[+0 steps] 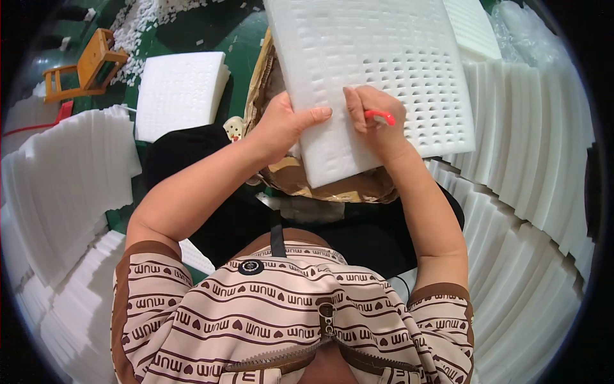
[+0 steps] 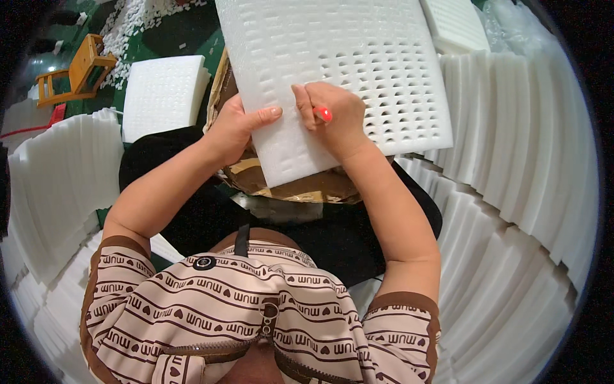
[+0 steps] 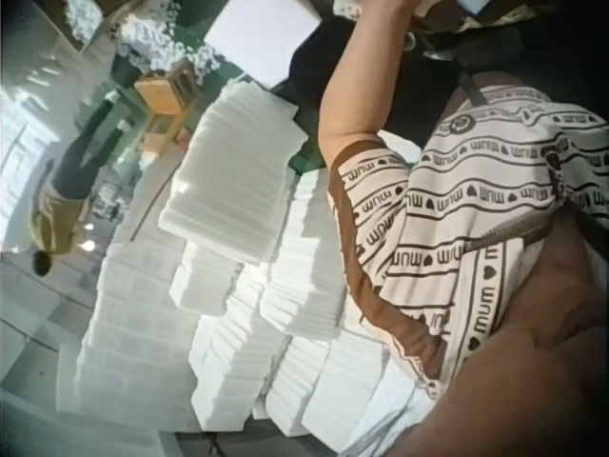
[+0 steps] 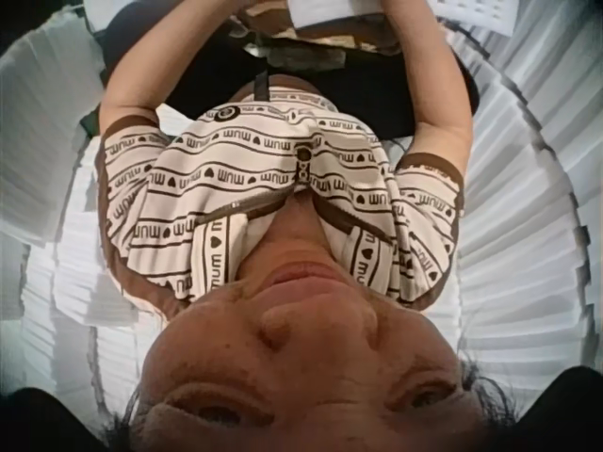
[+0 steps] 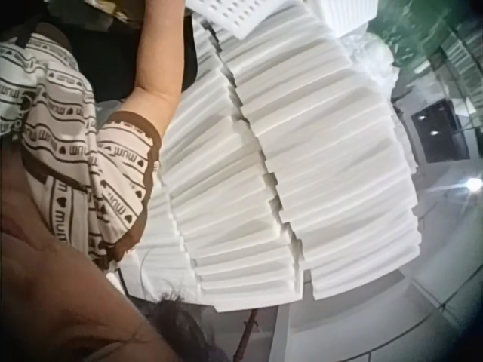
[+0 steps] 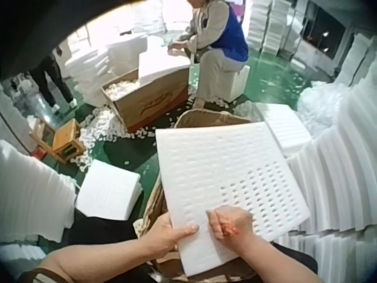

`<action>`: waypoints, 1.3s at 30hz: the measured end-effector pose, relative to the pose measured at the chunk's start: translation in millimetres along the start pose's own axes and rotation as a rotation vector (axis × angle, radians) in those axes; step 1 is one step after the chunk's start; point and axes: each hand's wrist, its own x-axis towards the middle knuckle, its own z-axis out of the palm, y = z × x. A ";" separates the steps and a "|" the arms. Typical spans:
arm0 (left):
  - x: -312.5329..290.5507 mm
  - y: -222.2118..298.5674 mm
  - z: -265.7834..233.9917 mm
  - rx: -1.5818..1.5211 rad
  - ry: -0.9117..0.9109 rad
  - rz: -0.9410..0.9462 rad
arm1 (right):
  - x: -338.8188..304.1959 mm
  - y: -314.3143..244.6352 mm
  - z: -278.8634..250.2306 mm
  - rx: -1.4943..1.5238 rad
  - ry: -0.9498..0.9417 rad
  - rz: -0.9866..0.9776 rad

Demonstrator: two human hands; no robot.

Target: Removing small waste plugs from a pre-cut foam sheet using a red hand tool.

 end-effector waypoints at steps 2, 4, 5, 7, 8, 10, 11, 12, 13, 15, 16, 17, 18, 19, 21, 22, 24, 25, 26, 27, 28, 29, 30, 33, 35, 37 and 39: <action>0.1 0.9 -0.1 0.030 -0.012 0.009 | 0.4 0.4 -2.1 -0.052 -0.005 -0.028; 0.9 3.6 -1.9 -0.005 -0.009 -0.024 | 1.9 3.9 -10.2 0.324 0.174 0.106; 1.4 4.9 -2.6 -0.023 -0.007 -0.041 | 2.7 5.7 -13.9 0.513 0.262 0.173; 1.0 5.0 -2.4 -0.041 -0.006 -0.062 | 2.9 5.3 -14.5 0.702 0.349 0.243; -0.1 3.9 -1.6 -0.018 -0.020 -0.033 | 2.3 2.9 -11.3 0.499 0.281 0.171; -2.2 1.7 0.0 0.027 -0.048 0.024 | 1.2 -2.3 -4.2 0.096 0.140 0.028; -3.0 1.0 0.1 0.050 -0.062 0.053 | 0.4 -3.4 -2.5 -0.105 0.067 -0.045; -2.3 1.5 -0.3 0.050 -0.061 0.056 | 1.7 -1.2 -3.8 -0.105 0.069 -0.047; -1.4 2.0 -1.0 0.027 -0.047 0.037 | 3.4 3.7 -7.0 0.096 0.129 0.009; 0.4 3.1 -2.3 -0.021 -0.019 0.000 | 6.9 14.3 -14.3 0.500 0.246 0.123; 1.2 3.8 -2.5 -0.045 -0.006 -0.018 | 8.2 16.3 -16.0 0.702 0.302 0.180; 0.5 3.3 -2.1 -0.045 -0.006 -0.019 | 8.5 15.0 -14.9 0.702 0.302 0.181; -0.9 2.5 -1.0 -0.036 -0.014 -0.003 | 9.5 11.7 -12.4 0.622 0.275 0.151; -2.4 1.7 0.4 -0.027 -0.022 0.012 | 10.8 7.9 -9.6 0.543 0.248 0.122; -4.3 0.6 2.2 -0.008 -0.037 0.044 | 12.0 3.5 -6.1 0.385 0.195 0.063; -3.7 0.7 2.3 -0.007 -0.039 0.045 | 12.3 4.7 -6.5 0.384 0.197 0.062; -1.9 0.1 1.2 -0.026 -0.023 0.022 | 13.8 10.1 -7.0 0.447 0.235 0.079; -1.2 0.0 0.6 -0.035 -0.015 0.012 | 14.7 12.4 -7.2 0.478 0.254 0.087; -0.9 0.4 0.3 -0.045 -0.006 0.002 | 15.5 13.1 -7.5 0.510 0.272 0.095; -1.6 0.6 0.4 -0.045 -0.005 0.003 | 16.1 12.3 -7.3 0.511 0.271 0.094; -3.0 0.8 1.0 -0.026 -0.026 0.019 | 16.7 10.6 -7.5 0.511 0.281 0.107; -4.6 1.1 1.9 -0.007 -0.047 0.034 | 17.3 8.7 -7.7 0.511 0.291 0.120; -5.8 1.2 2.8 0.012 -0.068 0.048 | 17.6 7.3 -7.9 0.510 0.302 0.135; -5.6 -0.5 2.2 0.032 -0.095 0.058 | 18.3 7.7 -7.2 0.493 0.283 0.139; -5.2 -2.9 0.3 0.030 -0.101 0.052 | 19.8 8.8 -6.0 0.459 0.219 0.114; -5.3 -2.9 0.1 0.028 -0.103 0.051 | 18.5 8.9 -5.3 0.442 0.185 0.100; -5.4 -1.9 1.2 0.037 -0.119 0.059 | 16.8 9.3 -5.3 0.374 0.157 0.105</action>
